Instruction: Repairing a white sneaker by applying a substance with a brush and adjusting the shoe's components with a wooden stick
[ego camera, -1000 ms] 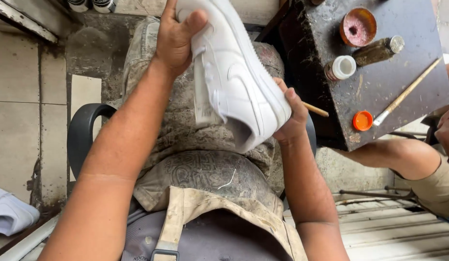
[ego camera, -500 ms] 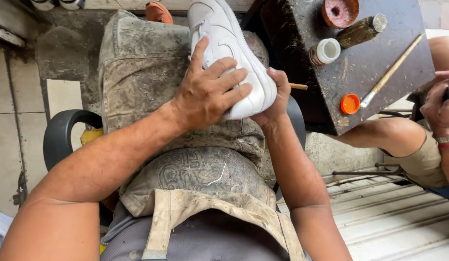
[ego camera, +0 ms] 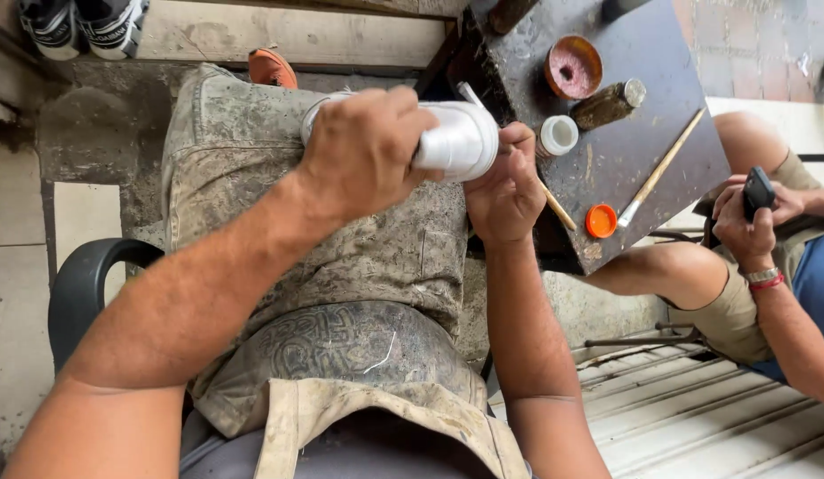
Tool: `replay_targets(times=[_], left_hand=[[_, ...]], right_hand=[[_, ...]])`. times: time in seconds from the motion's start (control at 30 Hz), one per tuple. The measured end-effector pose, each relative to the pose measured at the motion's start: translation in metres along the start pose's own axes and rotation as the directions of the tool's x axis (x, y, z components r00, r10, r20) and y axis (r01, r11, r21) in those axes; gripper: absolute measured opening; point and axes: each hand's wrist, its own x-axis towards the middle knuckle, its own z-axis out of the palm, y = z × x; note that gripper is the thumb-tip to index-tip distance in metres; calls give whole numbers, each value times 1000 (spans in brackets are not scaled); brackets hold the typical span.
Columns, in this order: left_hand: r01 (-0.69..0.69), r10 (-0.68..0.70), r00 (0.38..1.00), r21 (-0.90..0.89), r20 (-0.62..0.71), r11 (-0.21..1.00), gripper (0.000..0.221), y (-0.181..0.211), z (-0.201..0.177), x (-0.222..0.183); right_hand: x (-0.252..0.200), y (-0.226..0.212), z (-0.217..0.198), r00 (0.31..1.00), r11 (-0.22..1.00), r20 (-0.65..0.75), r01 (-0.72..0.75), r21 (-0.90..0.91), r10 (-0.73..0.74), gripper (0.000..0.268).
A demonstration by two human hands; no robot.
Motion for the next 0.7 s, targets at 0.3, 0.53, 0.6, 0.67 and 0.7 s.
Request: replay_targets(times=[0.3, 0.53, 0.6, 0.67, 0.7], left_hand=[[336, -308, 904, -46, 297, 941, 72, -22, 16, 47], [675, -503, 700, -239, 507, 698, 65, -43, 62, -24], [737, -412, 654, -410, 634, 538, 66, -46, 49, -40], [654, -162, 756, -723, 634, 221, 131, -41, 34, -70], [658, -163, 753, -720, 638, 220, 131, -38, 44, -88]], right_hand=[[37, 16, 0, 992, 989, -51, 118, 91, -114, 13], [18, 73, -38, 960, 992, -279, 36, 118, -1, 19], [26, 75, -45, 958, 992, -276, 103, 73, -79, 21], [27, 77, -48, 935, 990, -327, 142, -1, -134, 13], [29, 76, -48, 935, 990, -331, 140, 2, -131, 13]])
